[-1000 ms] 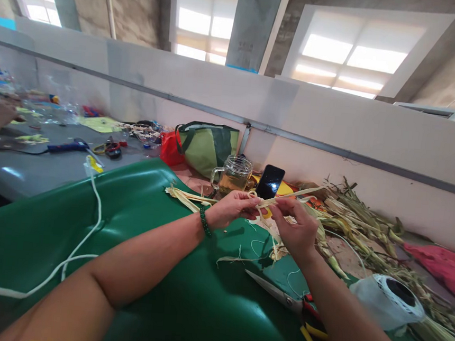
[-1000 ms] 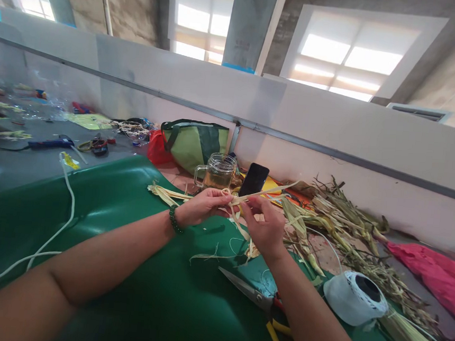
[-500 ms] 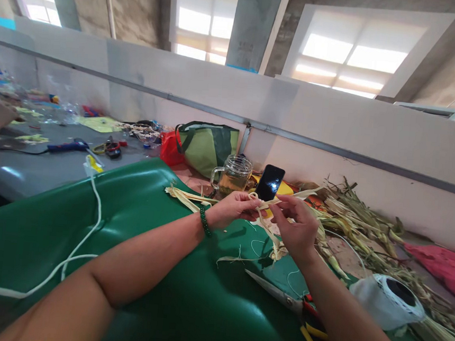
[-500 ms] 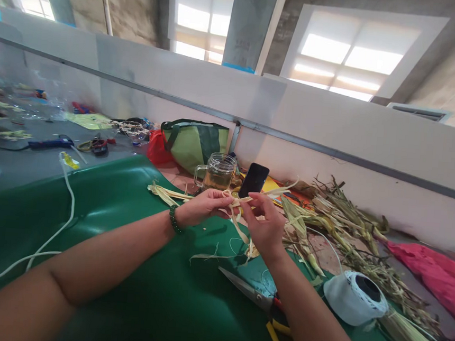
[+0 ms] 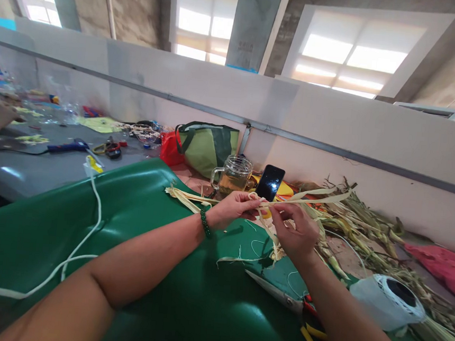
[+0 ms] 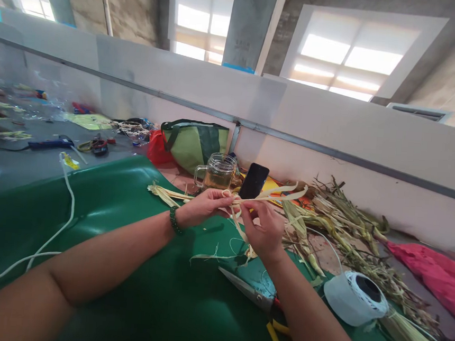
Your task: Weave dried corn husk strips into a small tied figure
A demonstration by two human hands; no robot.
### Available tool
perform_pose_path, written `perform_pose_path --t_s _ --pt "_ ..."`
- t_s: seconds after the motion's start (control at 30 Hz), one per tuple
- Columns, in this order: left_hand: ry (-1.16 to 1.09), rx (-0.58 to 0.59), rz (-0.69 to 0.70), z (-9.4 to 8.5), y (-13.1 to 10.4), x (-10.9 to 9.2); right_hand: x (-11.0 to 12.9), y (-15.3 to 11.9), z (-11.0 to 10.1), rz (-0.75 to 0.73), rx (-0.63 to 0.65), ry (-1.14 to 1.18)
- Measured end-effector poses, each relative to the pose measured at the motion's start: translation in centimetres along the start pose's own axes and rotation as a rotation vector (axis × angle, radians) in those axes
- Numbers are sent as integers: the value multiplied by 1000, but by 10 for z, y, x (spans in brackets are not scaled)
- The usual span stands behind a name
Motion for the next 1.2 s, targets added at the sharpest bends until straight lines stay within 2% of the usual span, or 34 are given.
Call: perform_pose_path --t_s 0.33,0.43,0.63,0.9,1.07,1.2 --pt "35 29 80 2 1 -2 -3 -1 1 49 -16 -12" --pt "68 43 93 1 1 -2 0 0 0 -38 -33 -30" --pt "79 -21 87 -2 2 -1 7 0 -2 -192 -48 -77" --pt "55 -75 115 -1 3 -1 12 1 -4 -336 5 -97" --pt "79 -45 108 -3 5 3 12 -4 -2 -432 43 -171" --pt "109 -25 127 -3 5 4 14 -5 -1 -426 21 -121"
Point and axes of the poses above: each hand's wrist, its own y-axis towards the middle knuckle, its own z-axis out of the palm, x = y × z, the point moved 3 cm from there along y, towards the middle knuckle, and after that the axes turned 11 degrees about x, right-handed, at the moved point
